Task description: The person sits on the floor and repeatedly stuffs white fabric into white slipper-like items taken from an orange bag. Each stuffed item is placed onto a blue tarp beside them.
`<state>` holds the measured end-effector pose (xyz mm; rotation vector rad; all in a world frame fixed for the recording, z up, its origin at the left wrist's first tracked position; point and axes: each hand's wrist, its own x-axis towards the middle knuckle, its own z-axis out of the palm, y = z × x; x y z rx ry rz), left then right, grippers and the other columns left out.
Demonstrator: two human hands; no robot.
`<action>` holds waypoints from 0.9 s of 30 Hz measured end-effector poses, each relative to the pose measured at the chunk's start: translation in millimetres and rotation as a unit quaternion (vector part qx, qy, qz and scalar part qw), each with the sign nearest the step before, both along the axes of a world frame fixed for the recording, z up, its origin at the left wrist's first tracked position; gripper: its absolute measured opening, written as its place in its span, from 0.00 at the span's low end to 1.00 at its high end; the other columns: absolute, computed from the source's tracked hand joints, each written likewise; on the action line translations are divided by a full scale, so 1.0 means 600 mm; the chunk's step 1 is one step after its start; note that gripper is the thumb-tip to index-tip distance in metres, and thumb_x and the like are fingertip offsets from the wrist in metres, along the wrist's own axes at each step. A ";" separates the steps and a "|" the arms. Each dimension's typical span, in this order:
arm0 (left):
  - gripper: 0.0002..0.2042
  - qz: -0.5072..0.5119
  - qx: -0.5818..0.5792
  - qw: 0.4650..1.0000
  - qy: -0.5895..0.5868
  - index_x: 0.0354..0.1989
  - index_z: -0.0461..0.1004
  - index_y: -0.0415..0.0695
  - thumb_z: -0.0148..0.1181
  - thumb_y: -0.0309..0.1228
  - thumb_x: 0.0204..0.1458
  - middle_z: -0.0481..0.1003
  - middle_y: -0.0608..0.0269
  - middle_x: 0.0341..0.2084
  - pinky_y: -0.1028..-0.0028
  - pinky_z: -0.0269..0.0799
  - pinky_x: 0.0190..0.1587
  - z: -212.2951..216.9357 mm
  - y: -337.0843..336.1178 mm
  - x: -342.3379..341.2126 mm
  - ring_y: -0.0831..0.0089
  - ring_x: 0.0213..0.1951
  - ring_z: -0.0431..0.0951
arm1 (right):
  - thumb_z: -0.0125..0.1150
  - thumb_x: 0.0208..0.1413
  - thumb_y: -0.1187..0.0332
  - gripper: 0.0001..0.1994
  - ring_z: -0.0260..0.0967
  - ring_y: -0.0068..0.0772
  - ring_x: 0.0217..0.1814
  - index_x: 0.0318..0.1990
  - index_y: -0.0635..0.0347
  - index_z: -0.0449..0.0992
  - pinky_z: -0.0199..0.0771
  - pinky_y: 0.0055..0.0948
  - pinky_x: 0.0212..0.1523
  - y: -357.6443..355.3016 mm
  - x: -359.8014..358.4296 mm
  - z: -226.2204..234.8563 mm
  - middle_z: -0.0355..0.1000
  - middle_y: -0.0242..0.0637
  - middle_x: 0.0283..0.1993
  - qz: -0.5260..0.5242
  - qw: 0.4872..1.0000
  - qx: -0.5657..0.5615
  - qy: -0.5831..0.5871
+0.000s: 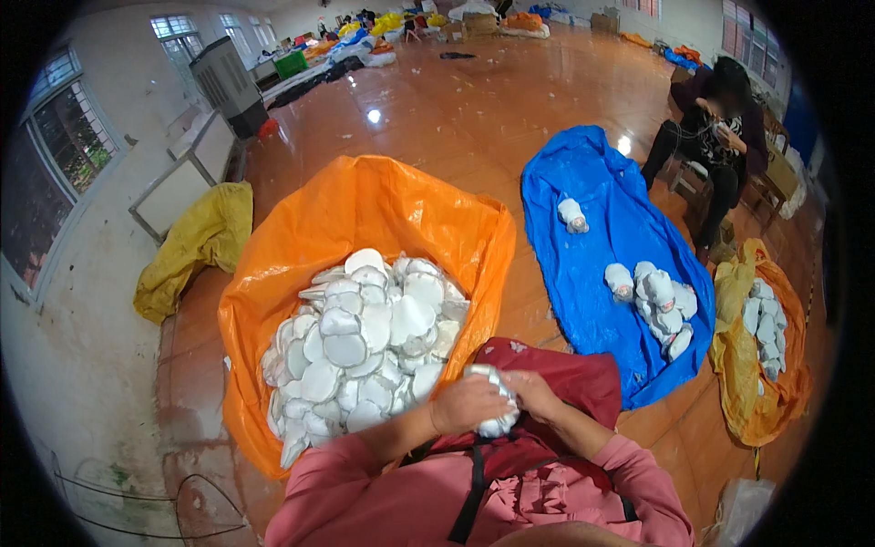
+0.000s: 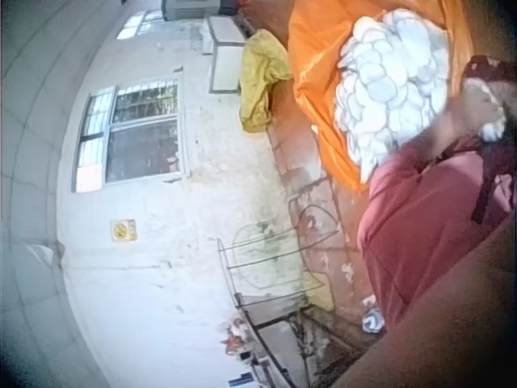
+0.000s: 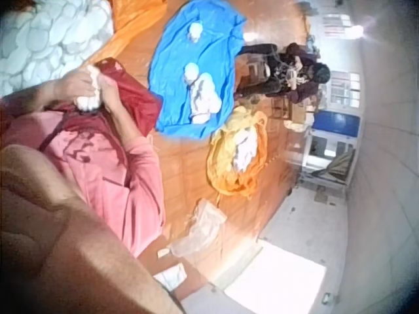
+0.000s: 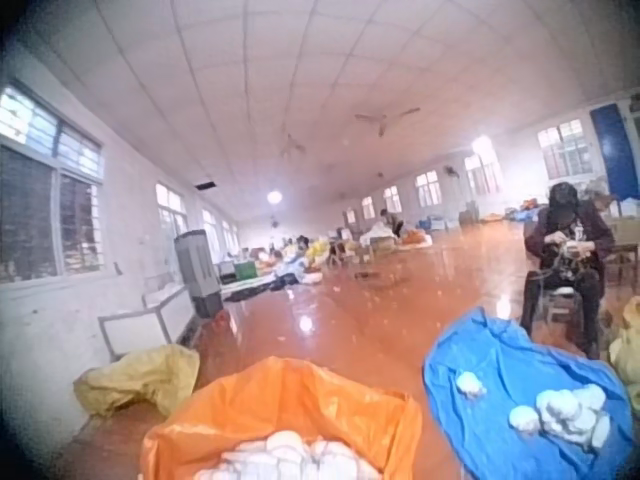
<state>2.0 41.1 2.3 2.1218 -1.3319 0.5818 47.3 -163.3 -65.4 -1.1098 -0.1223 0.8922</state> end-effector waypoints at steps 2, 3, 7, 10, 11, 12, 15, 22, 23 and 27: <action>0.18 -0.018 -0.003 1.000 0.019 0.48 0.77 0.45 0.56 0.25 0.46 0.76 0.64 0.41 0.64 0.68 0.43 0.018 0.016 0.027 0.64 0.41 0.76 | 0.51 0.66 0.59 0.13 0.72 0.20 0.35 0.45 0.58 0.75 0.73 0.22 0.33 0.024 -0.003 0.032 0.75 0.30 0.39 -0.080 0.995 0.060 0.014; 0.18 -0.006 -0.001 1.000 0.009 0.48 0.76 0.44 0.56 0.25 0.45 0.76 0.62 0.42 0.64 0.68 0.43 0.036 0.019 0.036 0.64 0.42 0.76 | 0.51 0.66 0.58 0.13 0.70 0.18 0.33 0.44 0.56 0.75 0.71 0.21 0.31 0.035 -0.003 0.037 0.75 0.28 0.38 -0.125 0.989 0.071 0.019; 0.25 0.120 0.000 0.992 0.042 0.56 0.69 0.43 0.60 0.28 0.45 0.74 0.58 0.46 0.64 0.67 0.48 0.069 0.013 0.041 0.61 0.45 0.75 | 0.50 0.66 0.57 0.13 0.63 0.15 0.27 0.44 0.54 0.75 0.59 0.16 0.24 0.064 -0.008 0.072 0.71 0.24 0.32 -0.221 0.971 0.093 0.017; 0.32 0.220 0.034 0.973 0.052 0.62 0.62 0.42 0.62 0.30 0.44 0.71 0.55 0.52 0.59 0.62 0.54 0.071 -0.013 0.023 0.61 0.52 0.72 | 0.50 0.67 0.58 0.13 0.64 0.14 0.29 0.47 0.56 0.74 0.59 0.15 0.25 0.061 0.005 0.035 0.72 0.24 0.34 -0.217 0.968 0.114 -0.052; 0.32 0.250 0.063 0.965 0.051 0.61 0.62 0.42 0.63 0.30 0.43 0.70 0.55 0.53 0.57 0.61 0.54 0.065 -0.020 0.019 0.62 0.53 0.71 | 0.50 0.67 0.59 0.14 0.67 0.17 0.34 0.49 0.58 0.73 0.66 0.17 0.31 0.059 0.012 0.015 0.73 0.26 0.39 -0.206 0.972 0.112 -0.035; 0.32 0.282 0.093 0.953 0.054 0.61 0.63 0.41 0.63 0.30 0.43 0.70 0.55 0.54 0.55 0.59 0.55 0.057 -0.027 0.012 0.63 0.54 0.70 | 0.50 0.67 0.58 0.15 0.68 0.17 0.37 0.50 0.58 0.73 0.67 0.18 0.35 0.065 0.012 0.024 0.73 0.27 0.41 -0.193 0.974 0.115 -0.032; 0.31 0.342 0.077 0.933 0.080 0.63 0.63 0.47 0.57 0.28 0.46 0.70 0.63 0.55 0.49 0.53 0.59 0.034 -0.036 0.007 0.65 0.52 0.69 | 0.51 0.66 0.58 0.17 0.69 0.21 0.48 0.55 0.59 0.72 0.70 0.23 0.48 0.082 0.013 0.033 0.72 0.30 0.49 -0.146 0.985 0.093 -0.025; 0.32 0.355 0.099 0.928 0.051 0.66 0.62 0.52 0.56 0.27 0.47 0.73 0.66 0.45 0.42 0.47 0.61 -0.038 -0.027 -0.003 0.62 0.53 0.67 | 0.48 0.66 0.58 0.12 0.60 0.18 0.28 0.35 0.53 0.72 0.58 0.20 0.27 0.074 -0.009 -0.022 0.66 0.23 0.29 -0.044 0.994 -0.058 -0.086; 0.32 0.344 0.105 0.932 0.056 0.66 0.62 0.53 0.56 0.27 0.47 0.73 0.66 0.44 0.40 0.46 0.61 -0.039 -0.024 -0.005 0.61 0.53 0.67 | 0.46 0.67 0.58 0.14 0.59 0.19 0.26 0.32 0.54 0.71 0.58 0.22 0.26 0.075 -0.015 -0.021 0.65 0.25 0.27 -0.053 0.993 -0.037 -0.095; 0.32 0.312 0.125 0.937 0.096 0.65 0.63 0.54 0.56 0.26 0.46 0.74 0.66 0.42 0.36 0.42 0.62 -0.030 -0.018 -0.001 0.58 0.56 0.66 | 0.46 0.67 0.56 0.15 0.54 0.17 0.22 0.31 0.54 0.69 0.53 0.20 0.22 0.074 -0.036 0.013 0.62 0.24 0.23 -0.071 0.997 -0.006 -0.043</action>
